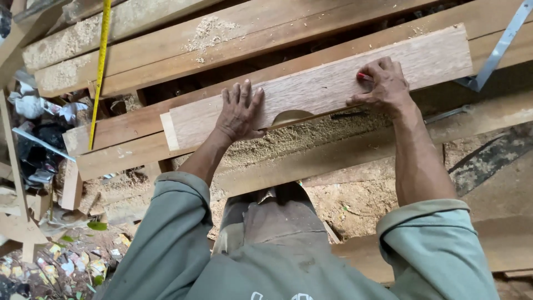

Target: Measuring, marking, and tracing templates onto wooden boards in a workshop.

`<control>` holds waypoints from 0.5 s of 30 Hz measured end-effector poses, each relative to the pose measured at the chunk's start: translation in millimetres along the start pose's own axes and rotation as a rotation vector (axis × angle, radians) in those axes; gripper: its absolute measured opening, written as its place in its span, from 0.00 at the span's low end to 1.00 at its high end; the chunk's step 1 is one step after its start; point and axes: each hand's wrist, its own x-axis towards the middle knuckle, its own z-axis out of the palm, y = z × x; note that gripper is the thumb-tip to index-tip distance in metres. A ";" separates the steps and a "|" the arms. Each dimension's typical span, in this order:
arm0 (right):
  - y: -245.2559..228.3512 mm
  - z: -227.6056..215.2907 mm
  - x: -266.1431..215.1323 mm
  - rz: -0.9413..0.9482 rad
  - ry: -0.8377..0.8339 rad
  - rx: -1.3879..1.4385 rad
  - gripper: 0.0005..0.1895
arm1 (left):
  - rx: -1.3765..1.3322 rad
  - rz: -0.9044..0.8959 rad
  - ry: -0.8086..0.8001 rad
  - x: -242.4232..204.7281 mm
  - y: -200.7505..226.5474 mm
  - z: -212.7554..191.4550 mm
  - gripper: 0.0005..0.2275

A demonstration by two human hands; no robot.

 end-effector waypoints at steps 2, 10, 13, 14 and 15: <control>-10.7 -9.9 -5.0 0.014 -0.015 0.000 0.33 | 0.022 0.036 0.054 0.9 -4.0 3.8 0.56; -14.6 -16.9 2.7 0.045 -0.151 -0.093 0.41 | 0.067 0.091 -0.179 11.5 -23.5 -0.6 0.61; -15.1 -20.2 2.0 0.069 -0.168 -0.061 0.39 | -0.053 0.067 -0.188 24.6 -25.3 1.4 0.48; -21.7 -25.4 -1.4 0.102 -0.191 -0.039 0.41 | -0.128 -0.020 -0.091 30.1 -20.6 0.7 0.39; -28.2 -30.7 -4.7 0.134 -0.214 -0.015 0.43 | -0.204 -0.107 0.005 35.0 -16.0 0.2 0.32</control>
